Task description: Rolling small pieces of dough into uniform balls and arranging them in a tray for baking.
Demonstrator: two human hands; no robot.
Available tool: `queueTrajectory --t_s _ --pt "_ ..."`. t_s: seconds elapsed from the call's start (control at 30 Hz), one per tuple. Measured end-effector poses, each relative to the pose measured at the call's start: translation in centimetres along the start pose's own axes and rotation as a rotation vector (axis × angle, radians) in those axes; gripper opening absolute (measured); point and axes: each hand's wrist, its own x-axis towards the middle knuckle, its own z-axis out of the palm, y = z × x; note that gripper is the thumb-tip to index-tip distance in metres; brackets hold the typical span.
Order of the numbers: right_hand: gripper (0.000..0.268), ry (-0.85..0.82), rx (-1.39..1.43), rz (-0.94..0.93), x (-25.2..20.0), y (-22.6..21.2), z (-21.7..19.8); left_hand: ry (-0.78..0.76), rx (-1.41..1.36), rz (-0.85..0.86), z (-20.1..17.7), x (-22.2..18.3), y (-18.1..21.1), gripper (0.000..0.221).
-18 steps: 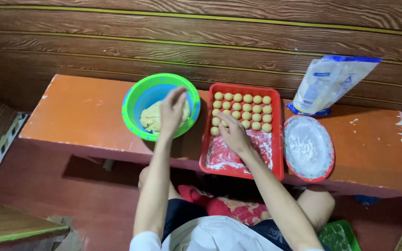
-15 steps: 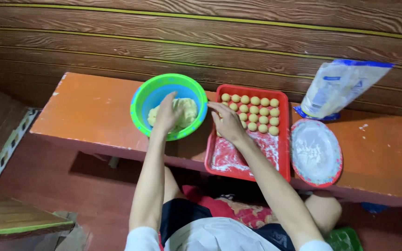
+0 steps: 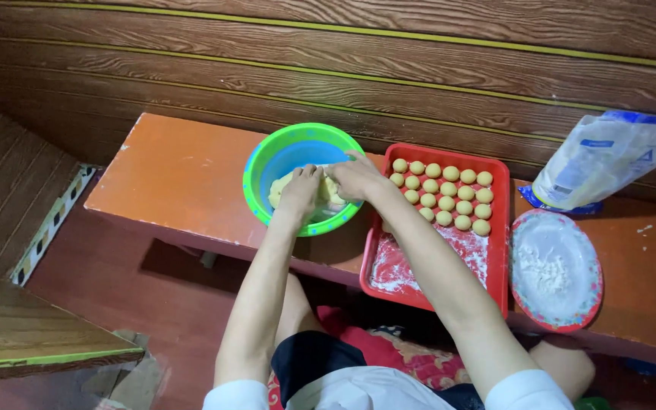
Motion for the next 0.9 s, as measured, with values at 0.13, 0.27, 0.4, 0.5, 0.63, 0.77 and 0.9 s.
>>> queueTrajectory --t_s 0.13,0.27,0.4,0.5,0.63,0.77,0.9 --pt "0.012 -0.019 0.022 -0.012 0.2 0.7 -0.3 -0.029 0.032 0.021 4.4 3.4 -1.7 0.063" --pt "0.021 -0.018 0.113 -0.038 -0.6 0.8 -1.2 -0.019 0.079 0.039 3.3 3.3 -0.9 0.069" --pt "0.071 -0.05 0.367 -0.023 -3.2 0.0 -4.4 0.01 0.046 0.026 3.0 3.6 -1.4 0.048" --pt "0.082 -0.039 0.404 -0.078 -2.5 1.1 -2.8 0.087 0.134 0.088 1.6 2.2 -1.1 0.029" --pt "0.099 -0.009 0.338 -0.094 -1.2 1.6 -1.2 0.137 0.132 0.126 2.7 3.0 -1.8 0.025" --pt "0.094 0.065 0.339 -0.024 -1.5 1.5 -0.7 0.174 0.151 0.089 3.5 2.9 -2.0 0.027" --pt "0.087 0.136 0.373 -0.016 -1.3 1.9 0.1 0.097 -0.146 0.057 -0.7 0.6 0.2 0.063"
